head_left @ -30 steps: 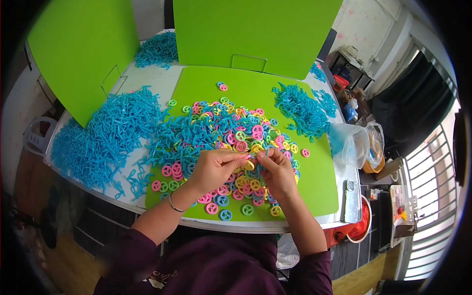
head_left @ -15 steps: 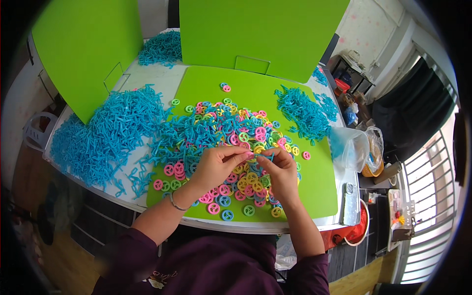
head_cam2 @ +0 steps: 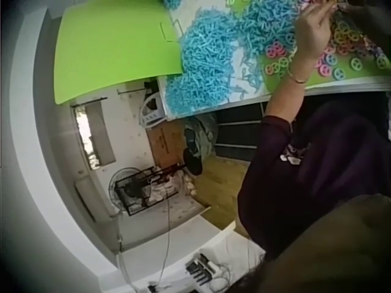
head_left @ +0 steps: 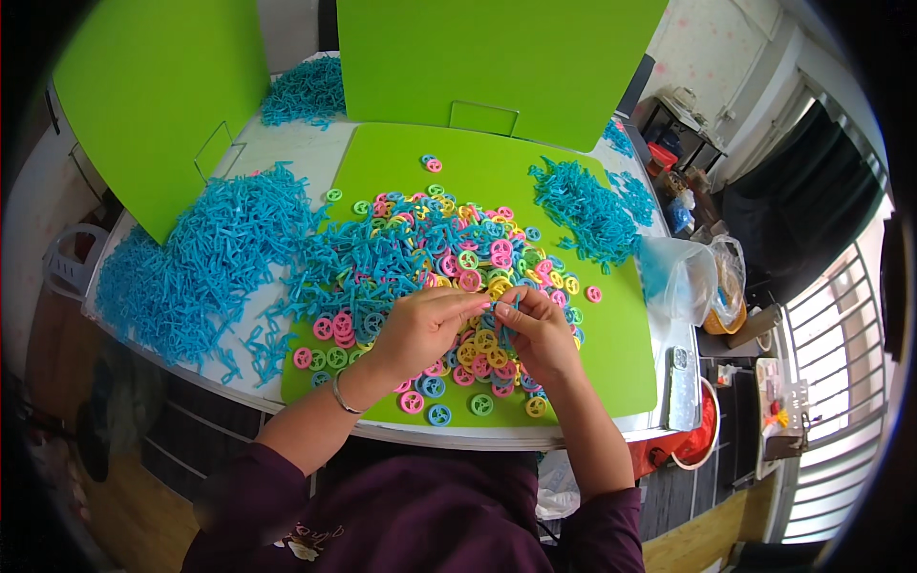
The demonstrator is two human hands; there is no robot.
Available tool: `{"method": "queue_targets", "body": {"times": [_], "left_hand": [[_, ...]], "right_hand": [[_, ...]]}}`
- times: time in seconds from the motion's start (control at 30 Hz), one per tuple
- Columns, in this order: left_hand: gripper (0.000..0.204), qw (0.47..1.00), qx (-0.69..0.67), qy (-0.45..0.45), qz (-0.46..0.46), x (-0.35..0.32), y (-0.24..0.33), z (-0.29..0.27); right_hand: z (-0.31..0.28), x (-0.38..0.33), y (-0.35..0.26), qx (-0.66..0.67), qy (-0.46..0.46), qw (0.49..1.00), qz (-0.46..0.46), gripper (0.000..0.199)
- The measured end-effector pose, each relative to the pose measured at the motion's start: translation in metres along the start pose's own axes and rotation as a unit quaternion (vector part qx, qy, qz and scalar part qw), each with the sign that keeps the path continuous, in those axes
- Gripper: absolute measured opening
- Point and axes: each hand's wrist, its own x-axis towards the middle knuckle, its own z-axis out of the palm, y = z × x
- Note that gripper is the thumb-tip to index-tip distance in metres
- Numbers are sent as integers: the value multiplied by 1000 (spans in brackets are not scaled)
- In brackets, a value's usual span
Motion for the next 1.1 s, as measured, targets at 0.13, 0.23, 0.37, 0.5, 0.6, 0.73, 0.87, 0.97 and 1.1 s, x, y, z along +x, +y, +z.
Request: {"method": "queue_targets", "body": {"times": [0.13,0.23,0.37,0.5,0.6,0.73,0.87,0.97,1.1], "left_hand": [[26,997,48,0,59,-1,-1,-4],[28,998,35,10,51,-3,0,-4],[31,995,57,11,75,-1,1,-6],[32,995,63,7,75,-1,1,-6],[27,998,41,17,52,0,1,-3],[16,999,-21,32,-5,1,7,-3],[14,998,-31,35,-38,3,10,-5],[11,994,-49,-2,-103,4,13,-8],[10,979,-99,-2,-176,2,10,-8]], "right_hand": [[2,-2,0,7,10,1000,-2,4],[8,-6,-1,-56,37,997,-36,8],[14,-7,-2,-113,79,987,-82,11],[14,-9,4,-248,112,951,-144,9],[15,-9,2,-230,106,955,-156,8],[17,-9,-2,-191,85,966,-155,11],[13,-7,-4,-178,54,979,-84,11],[10,-4,3,-154,48,982,-97,12],[17,-8,2,-182,40,976,-113,16]]}}
